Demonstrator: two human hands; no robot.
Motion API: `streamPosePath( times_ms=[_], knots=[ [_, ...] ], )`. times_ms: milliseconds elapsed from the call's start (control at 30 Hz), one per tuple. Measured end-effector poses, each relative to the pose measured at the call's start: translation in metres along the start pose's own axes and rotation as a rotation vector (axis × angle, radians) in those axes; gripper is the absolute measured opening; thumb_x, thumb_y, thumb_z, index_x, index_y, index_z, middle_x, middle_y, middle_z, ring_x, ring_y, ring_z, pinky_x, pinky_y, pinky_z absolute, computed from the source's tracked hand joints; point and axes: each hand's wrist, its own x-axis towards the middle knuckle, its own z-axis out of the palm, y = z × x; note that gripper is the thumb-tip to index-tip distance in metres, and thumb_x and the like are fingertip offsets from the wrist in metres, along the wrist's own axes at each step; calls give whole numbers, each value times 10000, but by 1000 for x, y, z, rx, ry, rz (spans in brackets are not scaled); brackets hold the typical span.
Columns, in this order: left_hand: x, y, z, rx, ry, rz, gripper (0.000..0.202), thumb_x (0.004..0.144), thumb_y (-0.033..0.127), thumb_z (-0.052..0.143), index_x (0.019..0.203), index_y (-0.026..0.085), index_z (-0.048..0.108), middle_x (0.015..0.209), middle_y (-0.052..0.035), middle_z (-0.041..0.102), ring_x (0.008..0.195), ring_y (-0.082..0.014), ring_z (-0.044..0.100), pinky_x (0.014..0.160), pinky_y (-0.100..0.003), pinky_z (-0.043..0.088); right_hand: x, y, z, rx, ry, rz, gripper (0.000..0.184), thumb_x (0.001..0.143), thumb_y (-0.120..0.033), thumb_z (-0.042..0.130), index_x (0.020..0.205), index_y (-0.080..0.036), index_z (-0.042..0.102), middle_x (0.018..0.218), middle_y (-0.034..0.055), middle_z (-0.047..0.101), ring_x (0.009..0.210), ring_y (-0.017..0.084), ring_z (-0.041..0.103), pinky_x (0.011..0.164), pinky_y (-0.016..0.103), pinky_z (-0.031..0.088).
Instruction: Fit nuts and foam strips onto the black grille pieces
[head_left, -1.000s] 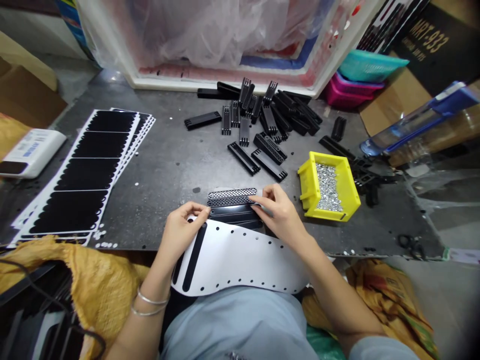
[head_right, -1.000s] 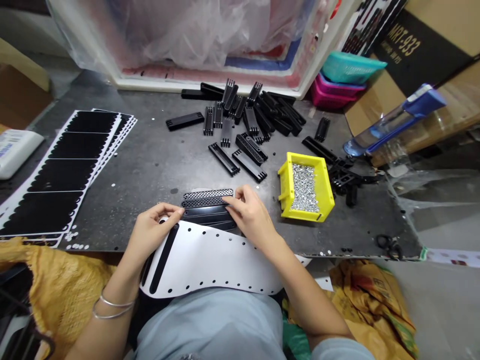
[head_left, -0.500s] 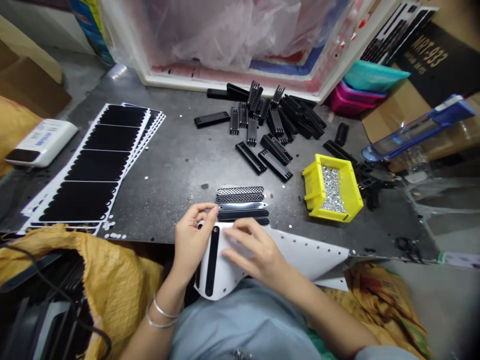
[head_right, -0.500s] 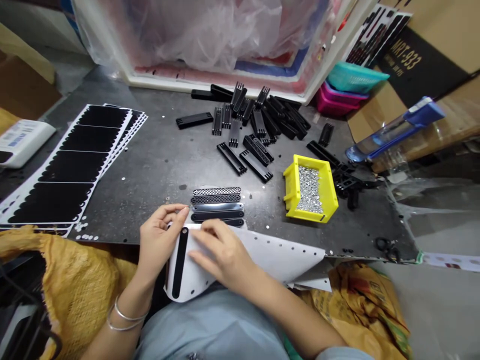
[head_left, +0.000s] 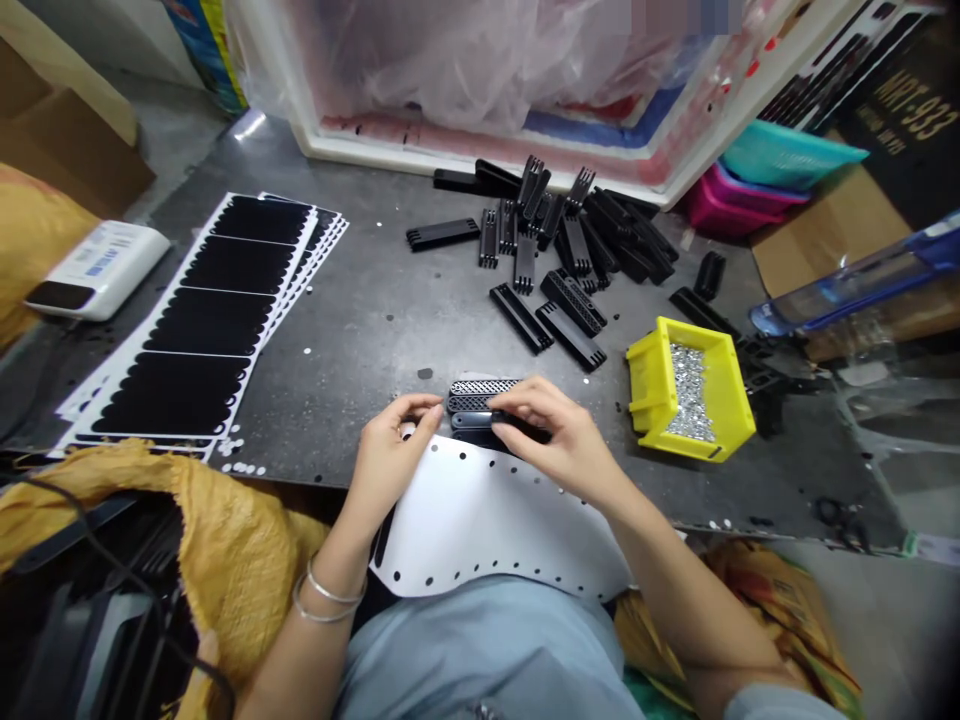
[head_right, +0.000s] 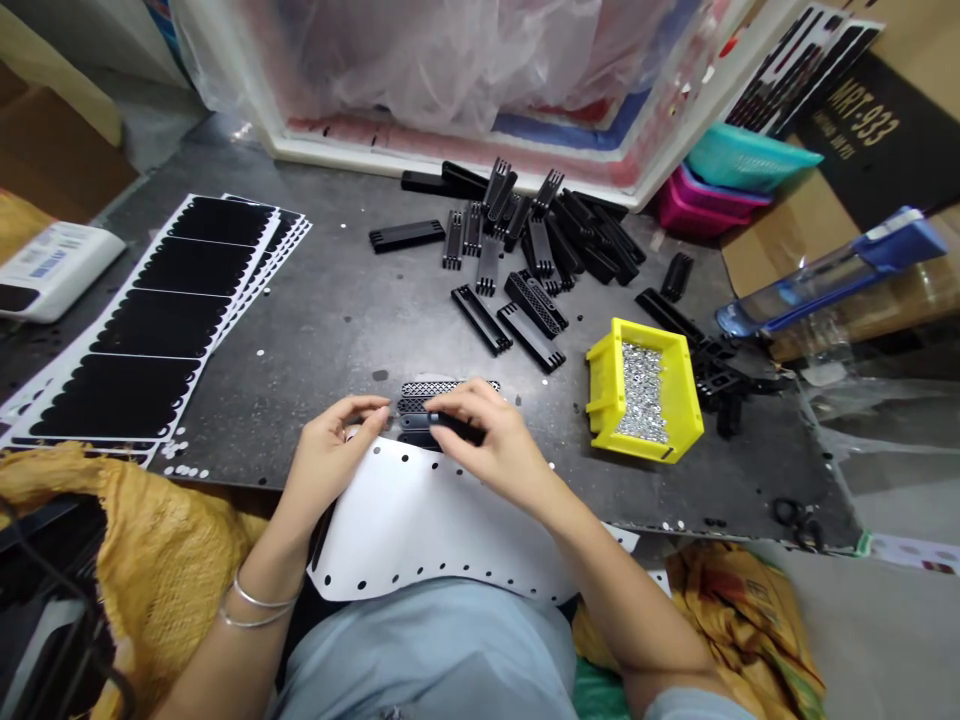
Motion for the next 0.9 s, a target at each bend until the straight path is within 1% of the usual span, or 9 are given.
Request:
streamPosePath(
  times_ms=[67, 100, 167, 233, 300, 600, 733, 833, 900],
  knots=[
    [4, 2, 3, 22, -1, 27, 287, 906, 434, 676, 1048, 207, 782, 1019, -57, 789, 896, -203, 708, 855, -304, 527, 16, 13, 8, -258, 10, -131, 238, 1025, -270, 593, 1240, -249, 694, 1100, 87, 684, 1007, 217, 658, 886, 400, 574],
    [6, 3, 4, 25, -4, 37, 291, 908, 433, 669, 1040, 204, 789, 1025, -63, 793, 920, -213, 713, 885, -317, 529, 23, 19, 13, -323, 4, -198, 246, 1029, -248, 586, 1246, -243, 702, 1107, 92, 702, 1018, 226, 657, 903, 414, 566],
    [8, 4, 6, 15, -11, 47, 296, 905, 433, 663, 1023, 198, 799, 1007, -66, 800, 934, -225, 720, 910, -332, 533, 31, 28, 22, -372, -13, -297, 184, 1012, -238, 624, 1151, -226, 745, 1073, 85, 736, 971, 227, 655, 871, 406, 561],
    [9, 5, 6, -1, -15, 41, 294, 898, 432, 665, 1001, 194, 803, 976, -64, 804, 924, -229, 726, 903, -334, 542, 36, 33, 27, -379, -23, -339, 123, 996, -239, 654, 1023, -221, 773, 1029, 71, 753, 910, 215, 642, 822, 385, 554],
    [10, 5, 7, -16, -15, 27, 287, 892, 429, 668, 976, 191, 804, 949, -59, 806, 903, -226, 730, 882, -326, 551, 37, 35, 29, -370, -31, -344, 120, 993, -235, 659, 980, -223, 778, 1019, 63, 759, 896, 209, 631, 812, 380, 545],
    [16, 5, 8, -9, -23, -7, 258, 875, 415, 676, 916, 191, 797, 891, -41, 801, 849, -205, 726, 816, -297, 541, 39, 37, 26, -343, -11, -371, 115, 984, -215, 670, 964, -203, 782, 994, 75, 741, 875, 205, 606, 792, 371, 534],
    [19, 4, 8, 27, -38, 9, 242, 860, 412, 698, 874, 186, 782, 873, -39, 790, 827, -199, 711, 788, -294, 526, 39, 36, 27, -388, -49, -347, 121, 981, -226, 674, 969, -220, 794, 1016, 76, 735, 880, 209, 600, 781, 366, 534],
    [21, 5, 8, 30, -64, 12, 237, 860, 411, 703, 861, 183, 770, 847, -34, 776, 798, -190, 699, 779, -293, 522, 32, 32, 11, -438, -84, -287, 134, 977, -262, 685, 1048, -232, 794, 1060, 87, 723, 941, 227, 621, 813, 382, 542],
    [22, 5, 8, 27, -74, 3, 243, 861, 417, 704, 860, 182, 765, 841, -34, 771, 786, -188, 695, 770, -295, 521, 26, 32, -8, -421, -61, -185, 153, 969, -278, 700, 1084, -223, 785, 1052, 83, 718, 956, 224, 643, 834, 382, 547]
  ],
)
